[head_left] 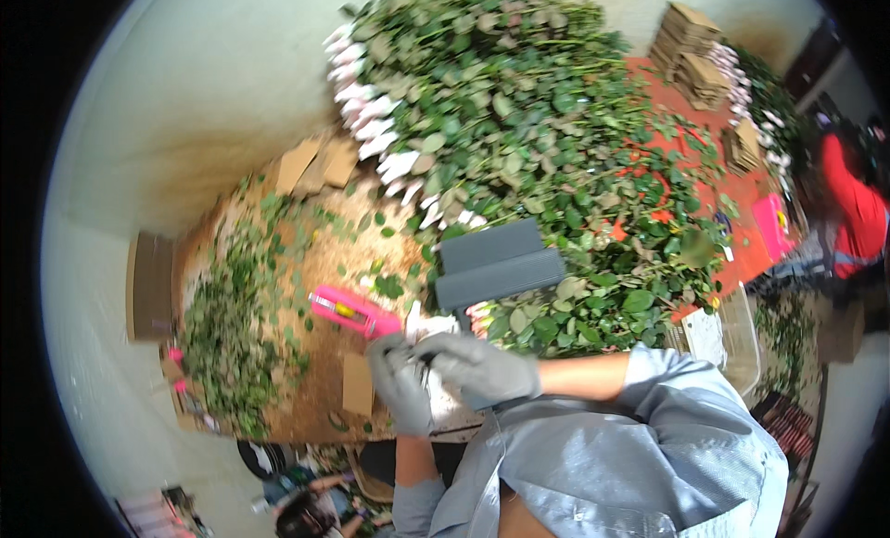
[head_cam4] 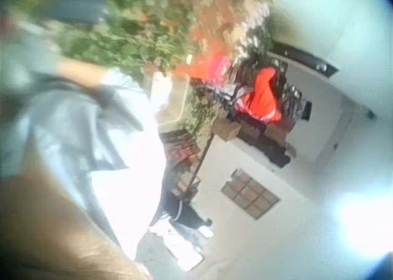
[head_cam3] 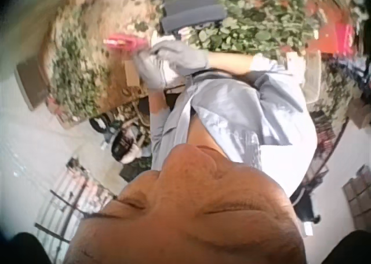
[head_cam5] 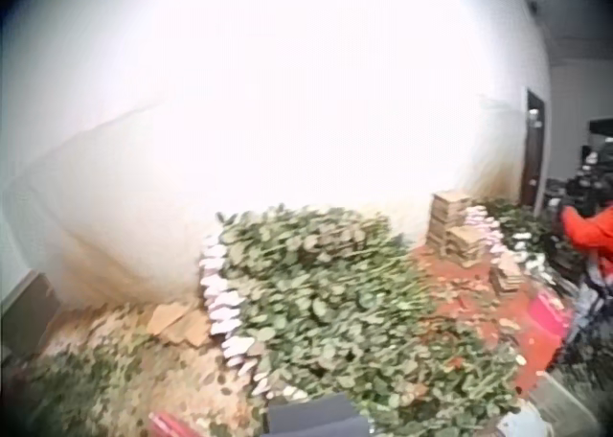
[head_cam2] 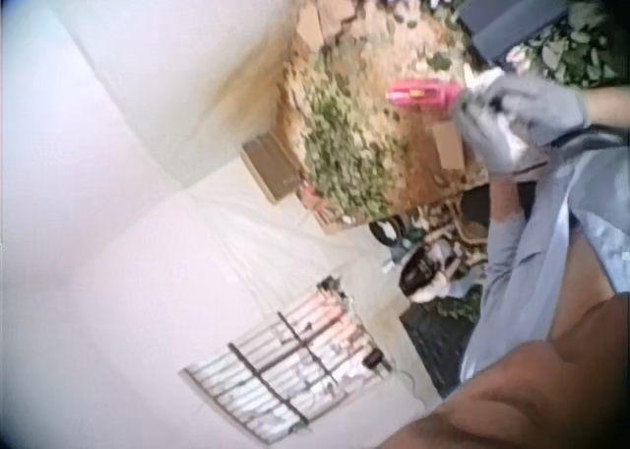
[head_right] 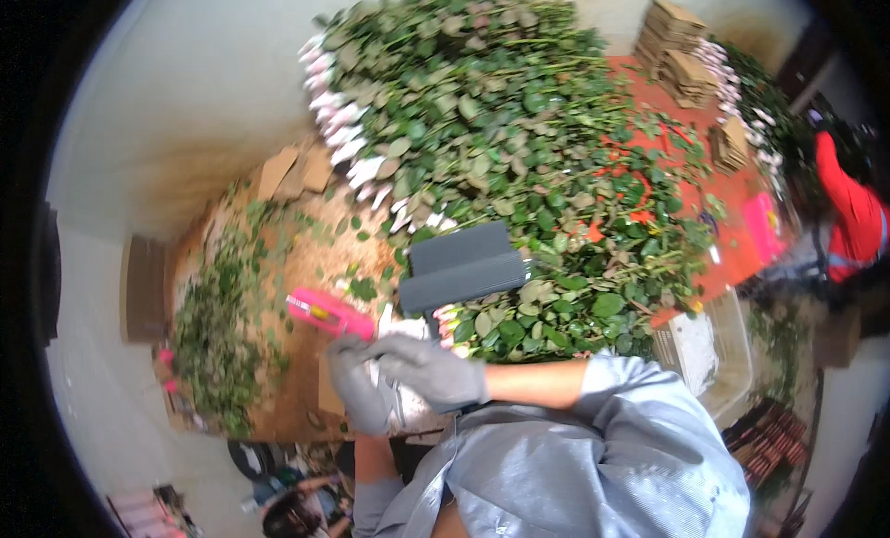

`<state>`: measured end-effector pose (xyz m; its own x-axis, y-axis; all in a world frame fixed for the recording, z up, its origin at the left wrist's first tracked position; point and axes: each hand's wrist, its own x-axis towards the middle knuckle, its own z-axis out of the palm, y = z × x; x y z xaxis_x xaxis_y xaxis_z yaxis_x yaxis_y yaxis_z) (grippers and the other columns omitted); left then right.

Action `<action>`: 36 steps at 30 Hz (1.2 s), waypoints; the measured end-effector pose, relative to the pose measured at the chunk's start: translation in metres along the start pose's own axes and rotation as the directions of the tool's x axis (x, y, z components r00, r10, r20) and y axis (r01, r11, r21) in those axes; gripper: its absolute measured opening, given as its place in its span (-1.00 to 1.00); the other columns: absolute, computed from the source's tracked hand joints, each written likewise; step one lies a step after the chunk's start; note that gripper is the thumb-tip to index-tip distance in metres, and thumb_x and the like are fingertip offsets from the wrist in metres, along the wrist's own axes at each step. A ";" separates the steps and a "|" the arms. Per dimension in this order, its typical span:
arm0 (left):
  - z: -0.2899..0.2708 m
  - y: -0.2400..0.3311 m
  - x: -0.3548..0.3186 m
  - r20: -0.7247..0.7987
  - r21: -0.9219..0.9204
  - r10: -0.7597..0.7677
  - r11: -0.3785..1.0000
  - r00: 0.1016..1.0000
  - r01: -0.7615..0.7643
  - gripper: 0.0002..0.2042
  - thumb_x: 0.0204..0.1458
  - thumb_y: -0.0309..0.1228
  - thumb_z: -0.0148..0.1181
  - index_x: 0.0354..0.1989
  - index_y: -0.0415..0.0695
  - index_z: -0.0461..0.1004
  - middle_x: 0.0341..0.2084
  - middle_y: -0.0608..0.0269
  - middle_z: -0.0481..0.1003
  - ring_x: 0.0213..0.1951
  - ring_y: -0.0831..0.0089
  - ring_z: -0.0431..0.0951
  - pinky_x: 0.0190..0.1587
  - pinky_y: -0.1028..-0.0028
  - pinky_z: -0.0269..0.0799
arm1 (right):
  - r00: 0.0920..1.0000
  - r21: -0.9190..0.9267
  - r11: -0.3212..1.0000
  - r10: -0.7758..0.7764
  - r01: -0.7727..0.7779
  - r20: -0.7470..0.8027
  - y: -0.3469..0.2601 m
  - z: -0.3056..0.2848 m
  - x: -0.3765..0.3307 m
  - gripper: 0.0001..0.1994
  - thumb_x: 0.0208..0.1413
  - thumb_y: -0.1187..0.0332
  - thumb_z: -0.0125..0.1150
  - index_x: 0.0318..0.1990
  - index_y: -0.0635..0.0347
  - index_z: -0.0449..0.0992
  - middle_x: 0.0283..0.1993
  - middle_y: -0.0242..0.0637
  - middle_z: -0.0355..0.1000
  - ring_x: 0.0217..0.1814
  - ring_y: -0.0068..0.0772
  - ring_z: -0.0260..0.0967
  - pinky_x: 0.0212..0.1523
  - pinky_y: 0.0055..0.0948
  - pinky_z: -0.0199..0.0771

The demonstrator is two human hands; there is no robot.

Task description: The person assembles floral arrangements by placing green leafy stems into a gray plastic holder on a table. They repeatedly pick up stems, insert them into the holder, and adjust the arrangement while other workers are visible in the background.

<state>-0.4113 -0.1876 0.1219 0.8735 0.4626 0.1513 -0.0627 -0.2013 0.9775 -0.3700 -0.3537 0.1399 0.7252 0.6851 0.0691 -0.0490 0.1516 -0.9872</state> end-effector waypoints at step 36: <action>-0.123 0.054 0.071 -0.440 0.667 0.325 0.743 0.837 0.062 -0.41 0.39 -0.05 -0.07 0.08 -0.48 0.51 -0.10 -0.22 0.61 -0.10 0.02 0.63 0.04 0.20 0.54 | 0.843 -0.086 0.878 -0.418 0.471 0.339 -0.006 0.052 -0.014 -0.43 0.44 0.03 -0.07 0.45 0.15 0.20 0.32 -0.06 0.38 0.09 -0.27 0.47 0.05 -0.34 0.44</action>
<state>-0.4119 -0.0596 0.2031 0.4987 0.7016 0.5090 0.3294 -0.6965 0.6374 -0.4153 -0.3272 0.1523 0.3987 0.7555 0.5200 0.3570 0.3944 -0.8468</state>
